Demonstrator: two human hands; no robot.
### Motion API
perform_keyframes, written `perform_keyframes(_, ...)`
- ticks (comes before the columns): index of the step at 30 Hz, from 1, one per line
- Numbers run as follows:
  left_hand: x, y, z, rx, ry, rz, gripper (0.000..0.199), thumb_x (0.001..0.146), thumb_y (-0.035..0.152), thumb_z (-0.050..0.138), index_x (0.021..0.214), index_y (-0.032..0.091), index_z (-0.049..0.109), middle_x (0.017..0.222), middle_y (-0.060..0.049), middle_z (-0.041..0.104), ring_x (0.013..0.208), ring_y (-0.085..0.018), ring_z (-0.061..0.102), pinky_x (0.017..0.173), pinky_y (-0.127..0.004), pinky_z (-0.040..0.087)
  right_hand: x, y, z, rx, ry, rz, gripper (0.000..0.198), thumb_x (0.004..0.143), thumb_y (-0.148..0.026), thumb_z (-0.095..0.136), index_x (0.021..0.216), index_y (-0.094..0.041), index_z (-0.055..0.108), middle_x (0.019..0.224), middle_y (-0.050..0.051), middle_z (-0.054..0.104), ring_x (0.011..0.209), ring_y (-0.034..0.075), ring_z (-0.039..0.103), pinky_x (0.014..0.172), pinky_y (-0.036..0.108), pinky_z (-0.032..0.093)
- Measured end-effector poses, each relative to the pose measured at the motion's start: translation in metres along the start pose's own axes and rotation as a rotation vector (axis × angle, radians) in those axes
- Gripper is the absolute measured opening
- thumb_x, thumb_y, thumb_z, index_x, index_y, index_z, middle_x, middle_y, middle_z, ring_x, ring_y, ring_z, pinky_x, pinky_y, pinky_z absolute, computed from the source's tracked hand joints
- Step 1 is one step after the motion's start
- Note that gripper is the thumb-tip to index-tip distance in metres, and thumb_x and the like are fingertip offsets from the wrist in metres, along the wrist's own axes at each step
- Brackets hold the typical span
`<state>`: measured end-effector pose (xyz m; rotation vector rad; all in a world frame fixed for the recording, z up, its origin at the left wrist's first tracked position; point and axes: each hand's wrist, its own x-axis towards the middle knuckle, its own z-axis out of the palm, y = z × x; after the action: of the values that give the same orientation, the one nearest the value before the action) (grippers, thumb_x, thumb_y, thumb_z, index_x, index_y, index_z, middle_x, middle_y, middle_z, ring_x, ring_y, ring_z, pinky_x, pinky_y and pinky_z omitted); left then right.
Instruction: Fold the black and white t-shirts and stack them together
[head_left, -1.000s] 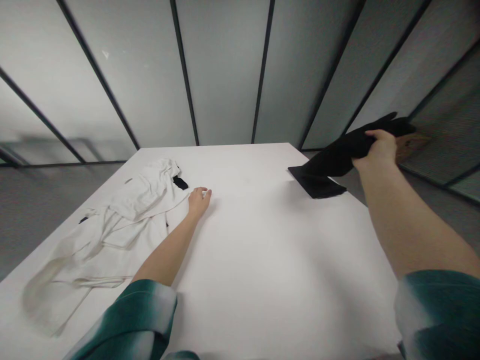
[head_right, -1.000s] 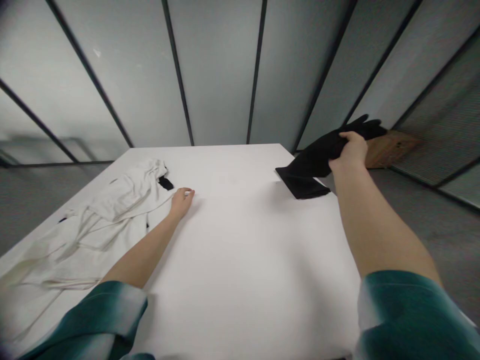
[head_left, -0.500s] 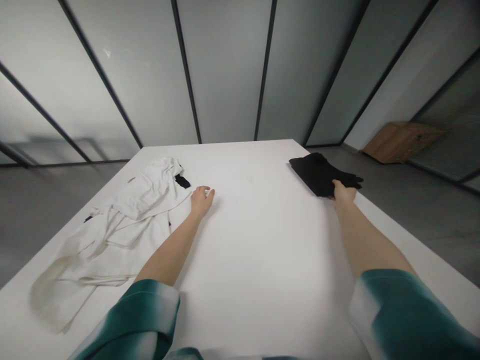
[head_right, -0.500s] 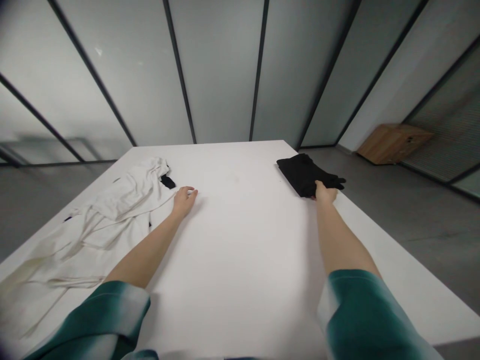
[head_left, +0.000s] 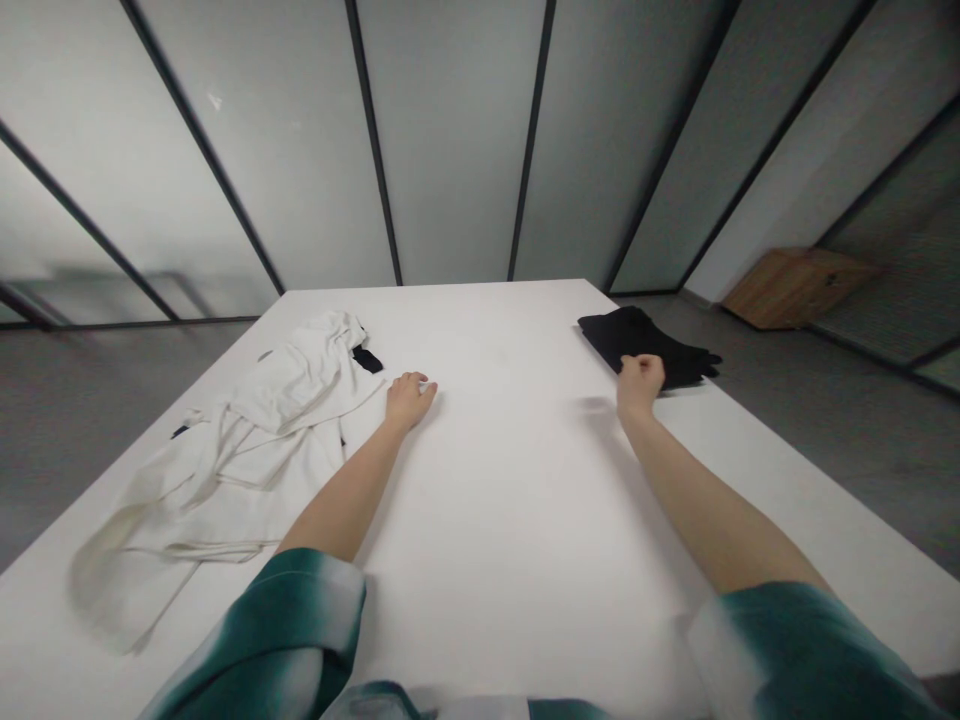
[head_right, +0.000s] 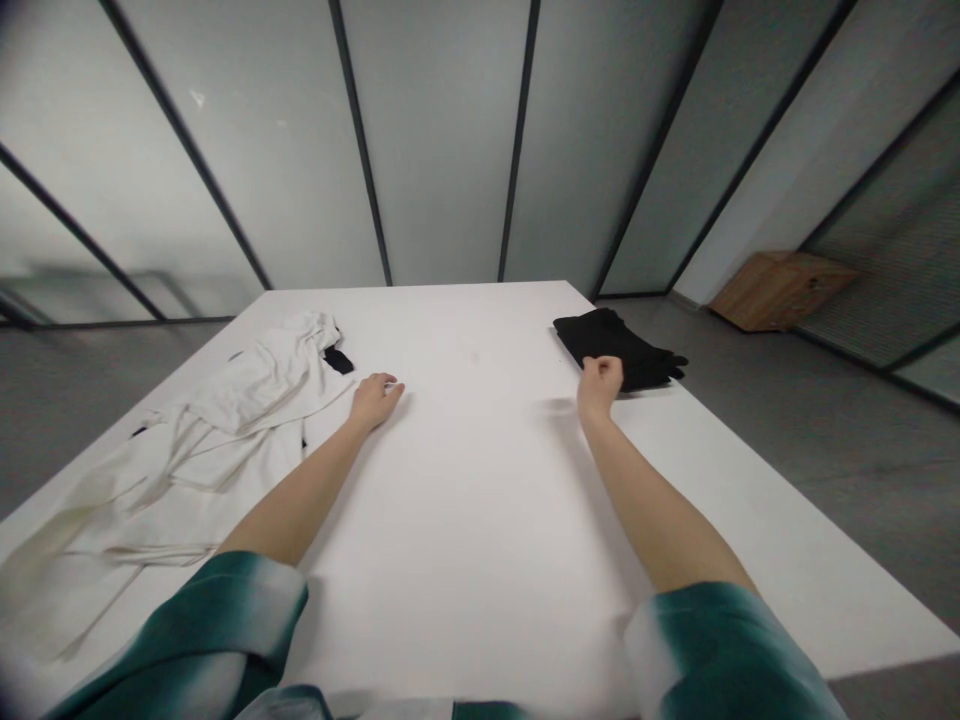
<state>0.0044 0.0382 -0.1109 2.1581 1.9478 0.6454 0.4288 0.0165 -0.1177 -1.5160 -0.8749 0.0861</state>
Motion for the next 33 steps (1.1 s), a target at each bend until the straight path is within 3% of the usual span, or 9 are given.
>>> perform_keyframes(3,-0.003,0.002,-0.005,0.054,-0.047,0.023,0.036,0.092,0.040,0.050,0.114,0.018,0.068,0.123,-0.013,0.067,0.117,-0.029,0.060,0.100,-0.042,0.047,-0.036,-0.025,0.034,-0.093,-0.311,-0.087,0.008,0.082,-0.030,0.050,0.080,-0.023,0.048,0.071,-0.001,0.052,0.067,0.017,0.051,0.067,0.031,0.045)
perform_keyframes(6,-0.005,0.001,-0.011,0.108,-0.078,0.069,0.037,0.092,0.039,0.049,0.115,0.017,0.069,0.123,-0.013,0.067,0.114,-0.029,0.062,0.099,-0.041,0.048,-0.070,-0.039,0.053,-0.351,-0.577,-0.292,0.018,0.082,-0.028,0.053,0.095,-0.019,0.062,0.099,0.011,0.067,0.094,0.025,0.060,0.084,0.038,0.047)
perform_keyframes(10,-0.006,-0.002,-0.011,0.166,-0.105,0.138,0.042,0.093,0.039,0.048,0.125,0.018,0.065,0.134,-0.012,0.062,0.124,-0.029,0.057,0.105,-0.040,0.044,-0.088,-0.041,0.052,-0.681,-0.805,-0.491,0.036,0.090,-0.029,0.050,0.120,-0.017,0.066,0.136,0.016,0.060,0.123,0.032,0.053,0.103,0.046,0.040)
perform_keyframes(15,-0.004,-0.005,-0.002,0.204,-0.119,0.121,0.054,0.094,0.043,0.048,0.142,0.018,0.052,0.155,-0.014,0.043,0.144,-0.031,0.038,0.116,-0.045,0.031,-0.085,-0.043,0.044,-0.779,-0.858,-0.505,0.042,0.096,-0.032,0.045,0.131,-0.018,0.063,0.144,0.013,0.056,0.132,0.029,0.050,0.108,0.043,0.037)
perform_keyframes(24,-0.001,-0.013,0.003,0.160,-0.116,0.143,0.048,0.092,0.041,0.050,0.135,0.021,0.057,0.151,-0.013,0.049,0.142,-0.030,0.041,0.116,-0.046,0.031,-0.086,-0.046,0.045,-0.768,-0.854,-0.510,0.042,0.095,-0.031,0.046,0.131,-0.021,0.064,0.143,0.013,0.057,0.131,0.030,0.051,0.108,0.047,0.039)
perform_keyframes(33,-0.002,-0.009,0.001,0.149,-0.127,0.127,0.049,0.093,0.042,0.050,0.135,0.019,0.058,0.153,-0.015,0.046,0.142,-0.031,0.041,0.116,-0.046,0.031,-0.086,-0.046,0.044,-0.774,-0.860,-0.500,0.042,0.095,-0.032,0.046,0.132,-0.020,0.063,0.144,0.013,0.056,0.131,0.031,0.050,0.108,0.047,0.039)
